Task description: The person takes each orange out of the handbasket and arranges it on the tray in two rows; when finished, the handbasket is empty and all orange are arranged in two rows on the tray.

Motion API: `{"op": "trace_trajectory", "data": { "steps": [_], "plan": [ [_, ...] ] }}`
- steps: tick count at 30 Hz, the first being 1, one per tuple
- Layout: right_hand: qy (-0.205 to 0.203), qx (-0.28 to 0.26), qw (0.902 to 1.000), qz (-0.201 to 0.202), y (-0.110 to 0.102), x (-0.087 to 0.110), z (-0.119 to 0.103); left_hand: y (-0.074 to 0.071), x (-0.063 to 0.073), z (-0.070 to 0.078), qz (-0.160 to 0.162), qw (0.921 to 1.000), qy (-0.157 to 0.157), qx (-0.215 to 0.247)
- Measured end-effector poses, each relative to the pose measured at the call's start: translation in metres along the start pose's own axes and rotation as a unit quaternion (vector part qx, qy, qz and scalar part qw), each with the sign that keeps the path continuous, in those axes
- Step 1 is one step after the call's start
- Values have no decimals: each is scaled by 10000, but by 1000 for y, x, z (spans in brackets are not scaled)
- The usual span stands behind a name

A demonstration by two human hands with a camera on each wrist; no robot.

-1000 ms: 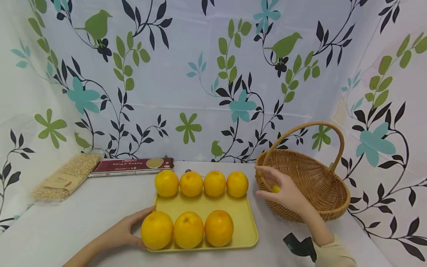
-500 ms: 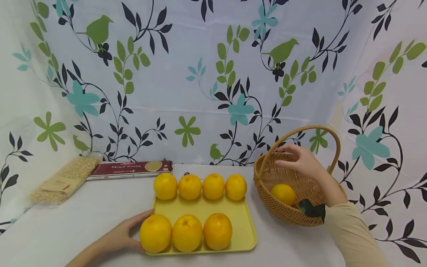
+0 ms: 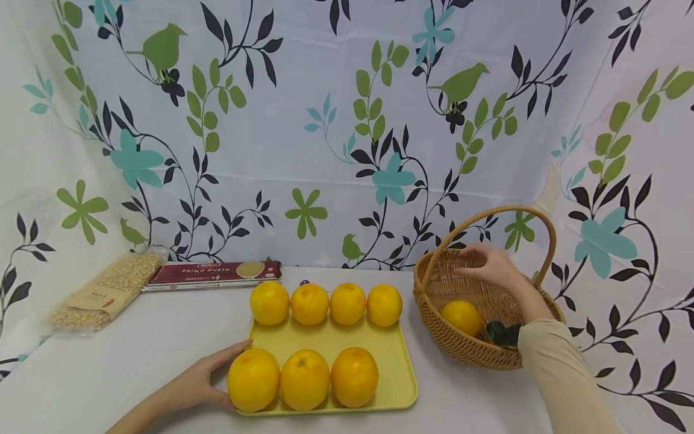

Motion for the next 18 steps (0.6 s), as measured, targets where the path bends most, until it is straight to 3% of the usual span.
{"op": "trace_trajectory", "data": {
  "steps": [5,10,14,18],
  "plan": [
    [180,342,9945,-969,18,-1,14,2,0,-1,-15,10000,92,-9],
    [856,317,9741,-2068,29,5,20,4,-1,-1,-67,10000,33,23],
    [1227,156,9593,-2540,33,6,21,3,0,0,2,10000,-27,21],
    [1474,-79,9511,-2713,35,5,23,1,0,-1,63,10000,55,-22]
  ]
}}
Point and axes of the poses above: each hand's wrist, its own x-axis away from the middle knuckle, its own y-axis out of the palm, z = x × y, the point moved 2 cm from there along -x, towards the middle knuckle, and after that the axes turned 6 degrees about -z, right-handed, at the moved point
